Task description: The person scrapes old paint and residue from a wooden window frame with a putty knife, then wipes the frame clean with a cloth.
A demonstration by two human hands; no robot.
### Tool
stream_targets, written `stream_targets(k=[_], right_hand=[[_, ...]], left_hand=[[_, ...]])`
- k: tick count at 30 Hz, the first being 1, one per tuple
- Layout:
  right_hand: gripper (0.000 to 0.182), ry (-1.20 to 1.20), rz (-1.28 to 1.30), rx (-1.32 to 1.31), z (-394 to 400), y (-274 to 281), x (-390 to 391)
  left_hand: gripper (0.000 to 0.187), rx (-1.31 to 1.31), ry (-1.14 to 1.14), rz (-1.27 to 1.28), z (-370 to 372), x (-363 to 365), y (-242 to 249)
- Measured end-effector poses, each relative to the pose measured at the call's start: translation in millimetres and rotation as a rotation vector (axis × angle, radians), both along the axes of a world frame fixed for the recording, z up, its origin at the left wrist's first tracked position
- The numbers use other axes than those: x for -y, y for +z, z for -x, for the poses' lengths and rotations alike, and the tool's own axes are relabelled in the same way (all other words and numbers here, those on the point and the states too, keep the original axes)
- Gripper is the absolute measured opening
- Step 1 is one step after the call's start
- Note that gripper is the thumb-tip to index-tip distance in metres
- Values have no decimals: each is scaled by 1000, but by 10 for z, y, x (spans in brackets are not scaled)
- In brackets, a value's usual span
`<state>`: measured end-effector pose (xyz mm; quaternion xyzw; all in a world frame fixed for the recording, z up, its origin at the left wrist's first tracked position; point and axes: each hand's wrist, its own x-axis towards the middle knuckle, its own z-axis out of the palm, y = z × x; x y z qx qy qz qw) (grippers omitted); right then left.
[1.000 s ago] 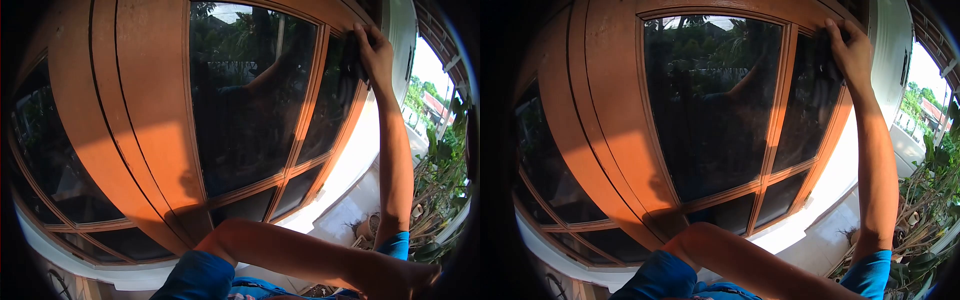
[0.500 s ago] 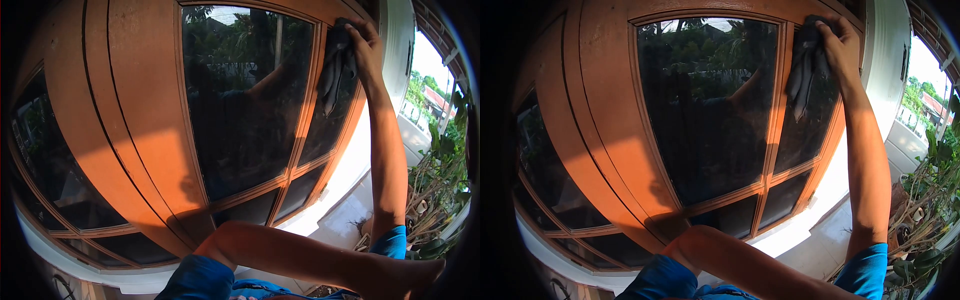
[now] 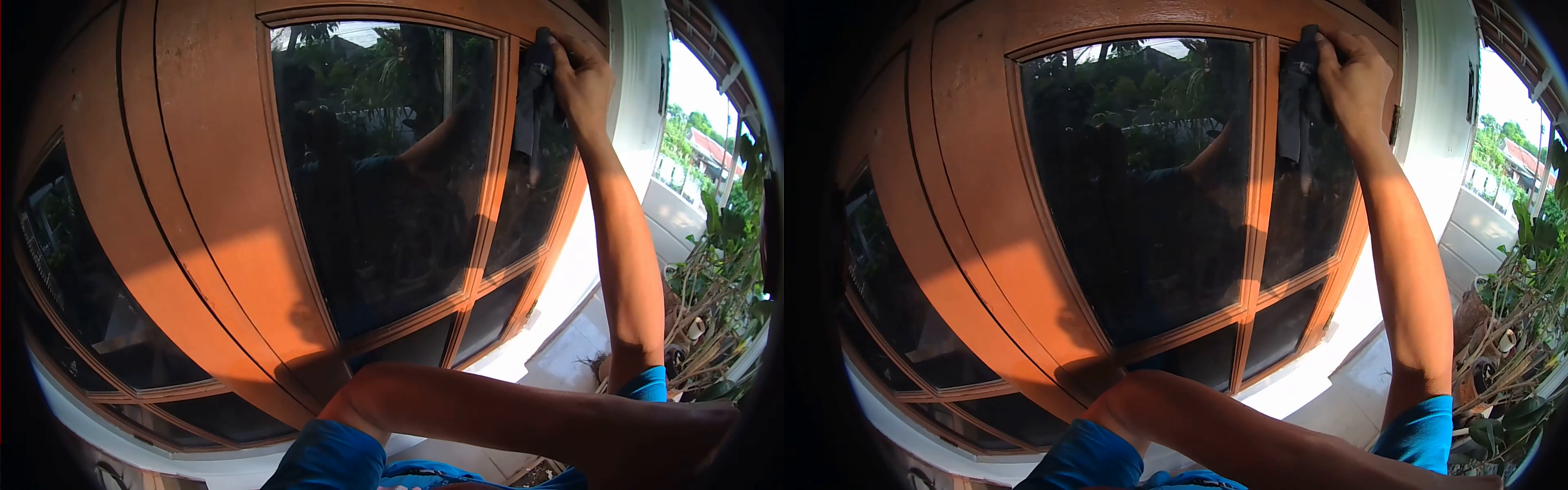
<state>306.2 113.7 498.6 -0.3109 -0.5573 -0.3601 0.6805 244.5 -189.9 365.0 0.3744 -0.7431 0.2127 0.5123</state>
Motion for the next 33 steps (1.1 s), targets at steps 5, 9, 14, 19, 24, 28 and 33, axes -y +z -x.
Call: stream_targets(k=[5,9,14,19,24,28,33], right_hand=[[30,-87,79,12,274,-133,205],[30,-164,-59,83,96,-116,25],[24,-121,-108,135,125,-172,69],[25,-144,-188,234,189,-190,41],[25,-156,-179,184,116,-158,-20],[24,-146,-181,186,180,-166,-13],[22,-201,-187,143,58,-130,-75]], left_hand=[[26,108,-9,26,-101,-48,-16],[27,294,-19,47,-324,17,-56],[19,14,609,-39,161,-626,-185],[14,-764,643,124,840,-1029,-176],[13,-789,803,246,1199,-1286,-364],[17,-827,864,355,1273,-1335,-453],[14,-867,978,538,1457,-1465,-535]])
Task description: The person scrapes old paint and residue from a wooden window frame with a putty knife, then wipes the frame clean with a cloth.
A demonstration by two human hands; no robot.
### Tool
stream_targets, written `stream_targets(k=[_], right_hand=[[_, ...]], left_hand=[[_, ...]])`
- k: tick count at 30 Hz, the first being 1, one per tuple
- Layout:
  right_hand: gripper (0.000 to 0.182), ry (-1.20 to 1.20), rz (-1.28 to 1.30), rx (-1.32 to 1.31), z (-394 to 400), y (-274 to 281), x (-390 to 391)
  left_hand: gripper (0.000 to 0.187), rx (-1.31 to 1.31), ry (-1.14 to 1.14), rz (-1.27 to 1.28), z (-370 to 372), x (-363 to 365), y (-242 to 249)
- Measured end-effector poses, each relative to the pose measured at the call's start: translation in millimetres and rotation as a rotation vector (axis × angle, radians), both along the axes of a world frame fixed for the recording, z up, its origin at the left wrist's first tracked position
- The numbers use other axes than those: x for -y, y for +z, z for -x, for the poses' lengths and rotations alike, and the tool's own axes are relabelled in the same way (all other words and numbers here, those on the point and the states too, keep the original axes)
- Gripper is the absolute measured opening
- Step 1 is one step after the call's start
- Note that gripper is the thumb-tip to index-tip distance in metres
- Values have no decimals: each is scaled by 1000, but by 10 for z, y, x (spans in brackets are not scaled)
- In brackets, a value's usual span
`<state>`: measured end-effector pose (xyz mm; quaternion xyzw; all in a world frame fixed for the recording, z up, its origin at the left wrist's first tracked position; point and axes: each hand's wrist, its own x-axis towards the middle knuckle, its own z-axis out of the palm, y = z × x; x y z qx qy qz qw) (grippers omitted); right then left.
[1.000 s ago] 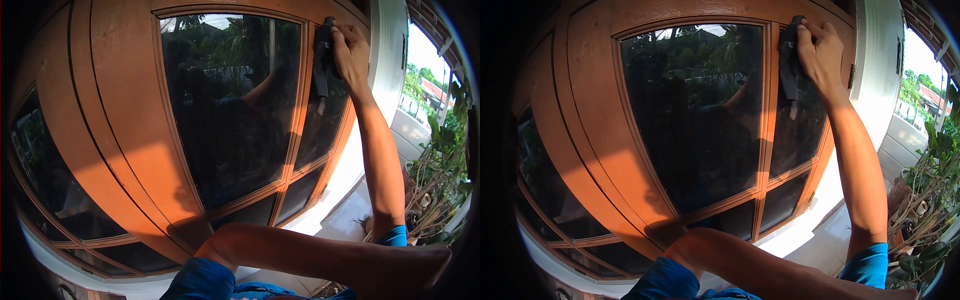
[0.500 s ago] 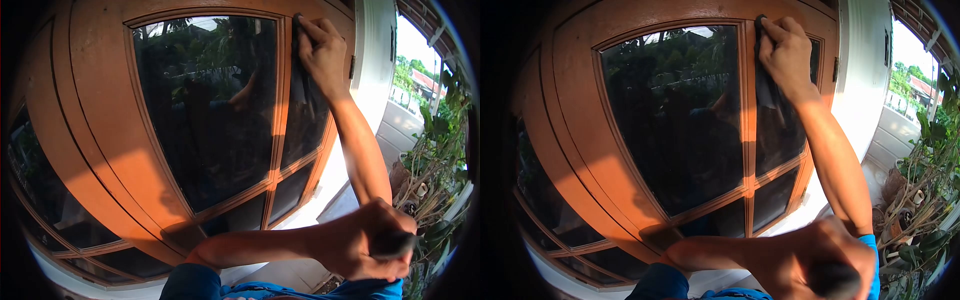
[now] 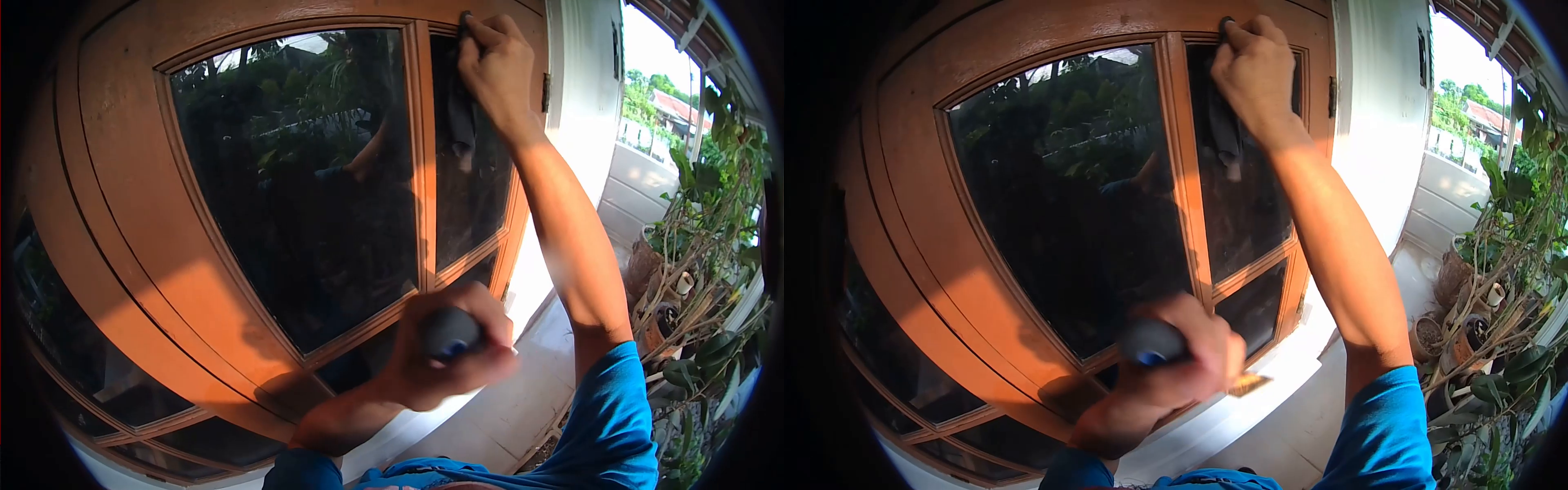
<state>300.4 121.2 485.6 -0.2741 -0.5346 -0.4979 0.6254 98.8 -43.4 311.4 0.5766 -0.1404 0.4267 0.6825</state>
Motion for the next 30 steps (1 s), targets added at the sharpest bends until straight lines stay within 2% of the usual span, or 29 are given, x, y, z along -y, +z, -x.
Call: stream_targets(k=[2,5,9,12,14,16,20,24,27,30], right_hand=[[23,19,33,53,79,-52,58],[24,106,134,202,148,-113,239],[25,277,116,86,-79,-234,448],[27,468,341,-63,-334,-616,607],[29,302,583,-102,-513,-955,706],[36,307,660,-75,-494,-1332,817],[62,293,526,43,-122,-1566,1173],[63,191,365,49,-53,-1440,1198],[52,40,265,67,-65,-1267,1123],[47,-89,149,104,-2,-1074,1032]], left_hand=[[18,217,-70,45,-16,-27,139],[21,377,156,-194,83,-121,345],[21,604,536,-479,97,-182,525],[22,663,817,-622,107,-227,602],[34,632,854,-754,122,-369,566],[41,647,907,-845,13,-503,589],[49,562,928,-1004,-311,-690,495],[47,463,935,-1217,-586,-709,417],[48,324,801,-1116,-578,-531,309],[49,300,929,-1277,-597,-591,294]])
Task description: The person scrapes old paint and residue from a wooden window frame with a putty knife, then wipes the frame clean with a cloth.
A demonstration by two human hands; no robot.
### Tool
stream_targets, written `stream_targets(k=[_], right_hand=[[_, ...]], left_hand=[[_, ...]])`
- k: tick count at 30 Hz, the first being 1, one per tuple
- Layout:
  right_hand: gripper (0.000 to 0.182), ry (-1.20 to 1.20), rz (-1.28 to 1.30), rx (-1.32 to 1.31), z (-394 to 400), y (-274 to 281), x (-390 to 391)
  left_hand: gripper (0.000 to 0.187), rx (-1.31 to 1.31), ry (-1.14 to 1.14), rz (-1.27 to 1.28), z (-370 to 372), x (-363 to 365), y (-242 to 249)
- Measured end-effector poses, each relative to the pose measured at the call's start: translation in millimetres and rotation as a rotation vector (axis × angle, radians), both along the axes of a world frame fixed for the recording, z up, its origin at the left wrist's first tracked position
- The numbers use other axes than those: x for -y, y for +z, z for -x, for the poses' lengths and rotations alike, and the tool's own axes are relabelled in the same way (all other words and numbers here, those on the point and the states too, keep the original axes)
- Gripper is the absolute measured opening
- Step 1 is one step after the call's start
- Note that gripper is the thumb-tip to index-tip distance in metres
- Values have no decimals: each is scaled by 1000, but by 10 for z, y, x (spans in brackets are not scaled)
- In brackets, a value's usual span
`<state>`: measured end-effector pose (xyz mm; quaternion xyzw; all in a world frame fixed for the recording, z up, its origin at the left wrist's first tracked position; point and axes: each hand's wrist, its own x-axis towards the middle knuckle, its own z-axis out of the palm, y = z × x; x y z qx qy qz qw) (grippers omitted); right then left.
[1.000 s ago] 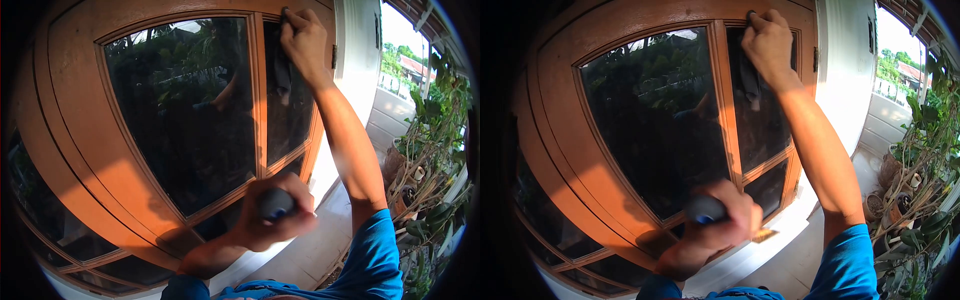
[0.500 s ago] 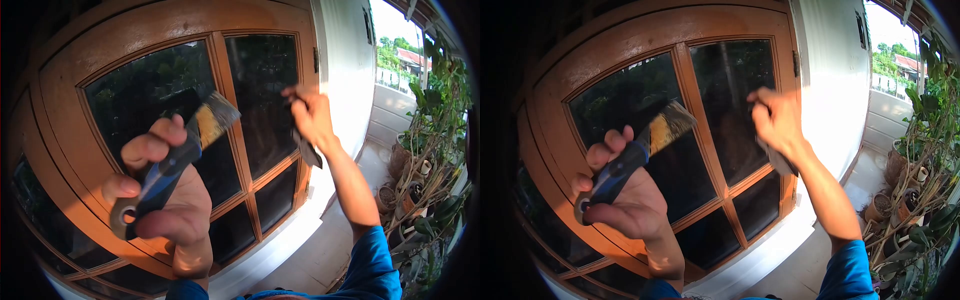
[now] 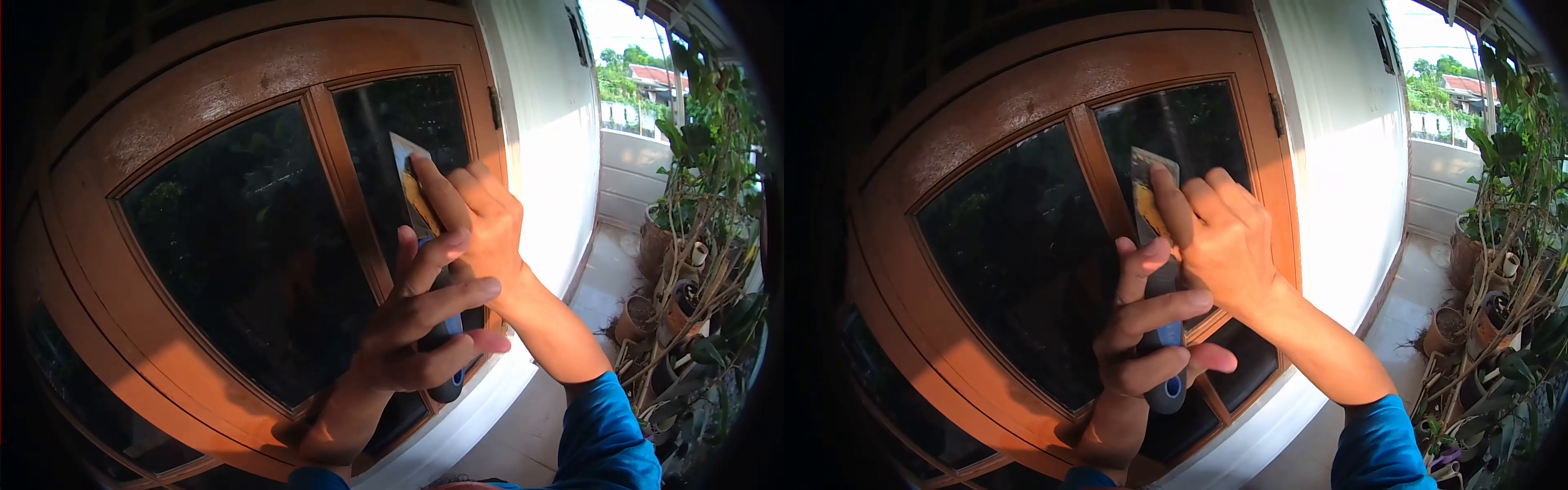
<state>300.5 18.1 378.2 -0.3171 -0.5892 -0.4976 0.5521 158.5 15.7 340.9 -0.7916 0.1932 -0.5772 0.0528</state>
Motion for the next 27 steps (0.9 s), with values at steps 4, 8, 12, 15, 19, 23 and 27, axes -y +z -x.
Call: stream_targets(k=[4,8,12,15,19,23,27], right_hand=[[53,-25,-60,71,-26,232,-61],[52,-23,-97,76,-92,376,-284],[47,29,-125,135,-298,536,-586],[44,79,-138,168,-419,646,-762],[43,148,-150,219,-579,781,-978],[43,191,-158,292,-665,853,-1126],[43,201,-178,325,-636,876,-1202]], left_hand=[[48,112,240,-45,-20,-120,157],[56,188,330,-171,-164,-395,307],[69,223,379,-237,-357,-649,482],[76,251,483,-249,-486,-780,582],[76,281,560,-272,-653,-945,662],[74,328,635,-304,-733,-1049,649],[71,375,702,-321,-758,-1096,605]])
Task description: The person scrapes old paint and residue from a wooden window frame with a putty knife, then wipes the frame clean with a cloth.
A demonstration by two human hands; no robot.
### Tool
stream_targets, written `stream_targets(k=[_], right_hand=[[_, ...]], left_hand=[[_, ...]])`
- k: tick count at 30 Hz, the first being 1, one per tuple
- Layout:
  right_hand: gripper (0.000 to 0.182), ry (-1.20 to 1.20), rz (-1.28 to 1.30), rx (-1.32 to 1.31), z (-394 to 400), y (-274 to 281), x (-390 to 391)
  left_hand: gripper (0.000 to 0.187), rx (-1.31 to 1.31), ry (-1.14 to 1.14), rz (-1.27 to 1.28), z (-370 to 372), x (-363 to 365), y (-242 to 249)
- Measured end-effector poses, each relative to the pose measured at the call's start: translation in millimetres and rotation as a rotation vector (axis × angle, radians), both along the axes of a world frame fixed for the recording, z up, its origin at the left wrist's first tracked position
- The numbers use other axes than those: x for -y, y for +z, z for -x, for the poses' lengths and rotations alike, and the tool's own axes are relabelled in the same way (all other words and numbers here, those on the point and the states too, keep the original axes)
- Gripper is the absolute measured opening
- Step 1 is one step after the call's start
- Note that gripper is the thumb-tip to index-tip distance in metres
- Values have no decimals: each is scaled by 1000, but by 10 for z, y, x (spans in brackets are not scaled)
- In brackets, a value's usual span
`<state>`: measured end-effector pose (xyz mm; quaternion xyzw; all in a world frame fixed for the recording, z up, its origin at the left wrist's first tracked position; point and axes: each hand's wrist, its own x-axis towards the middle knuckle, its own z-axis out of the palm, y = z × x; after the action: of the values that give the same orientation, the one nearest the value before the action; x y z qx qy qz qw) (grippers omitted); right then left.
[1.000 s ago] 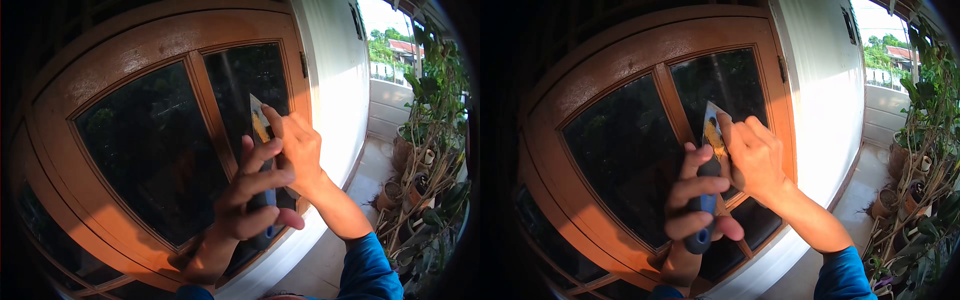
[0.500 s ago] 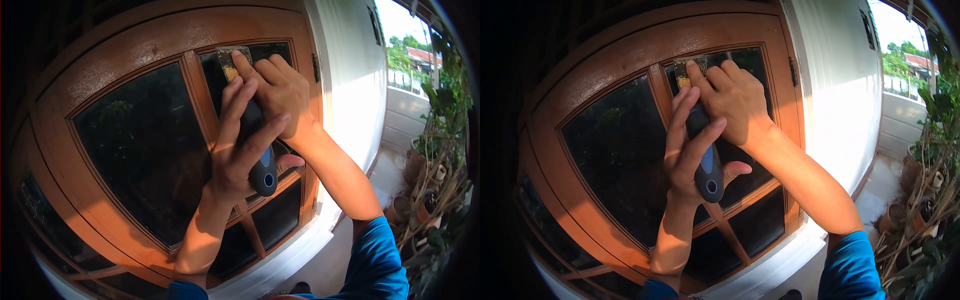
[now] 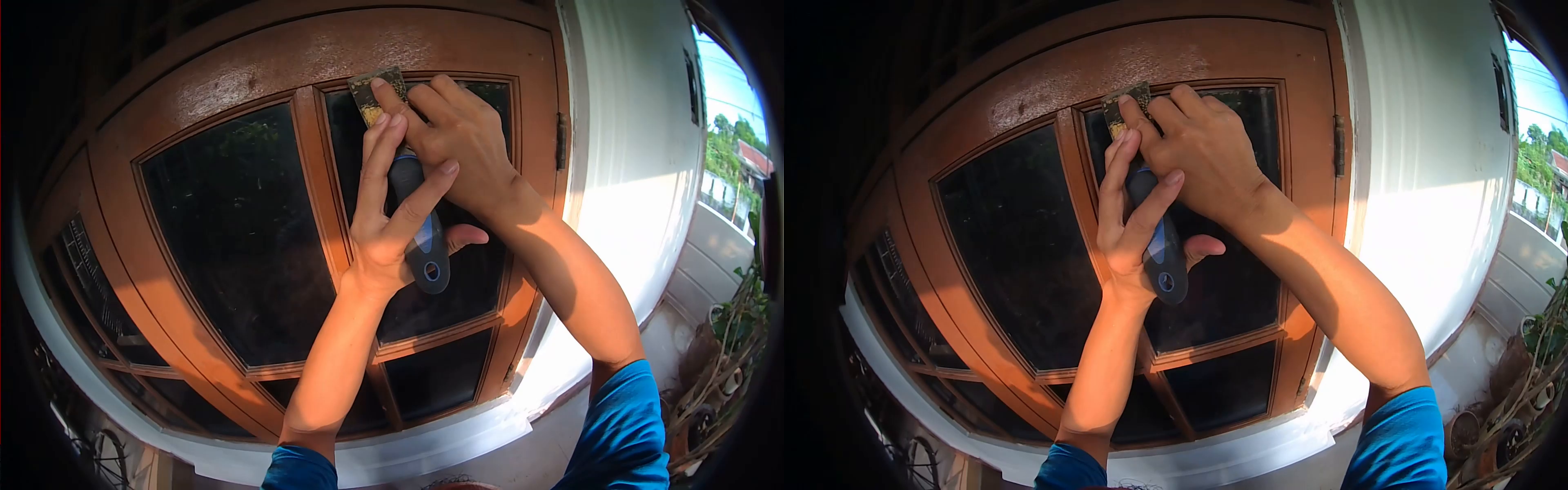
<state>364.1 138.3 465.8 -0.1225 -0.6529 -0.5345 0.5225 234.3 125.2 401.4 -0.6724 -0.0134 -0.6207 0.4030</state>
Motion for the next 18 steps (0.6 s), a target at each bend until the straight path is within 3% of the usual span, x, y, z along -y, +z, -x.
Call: stream_targets(k=[12,18], right_hand=[[44,166,12,40,-33,107,-192],[42,90,0,12,0,84,-118]], left_hand=[[57,47,76,11,-141,26,68],[53,60,61,41,-93,79,50]])
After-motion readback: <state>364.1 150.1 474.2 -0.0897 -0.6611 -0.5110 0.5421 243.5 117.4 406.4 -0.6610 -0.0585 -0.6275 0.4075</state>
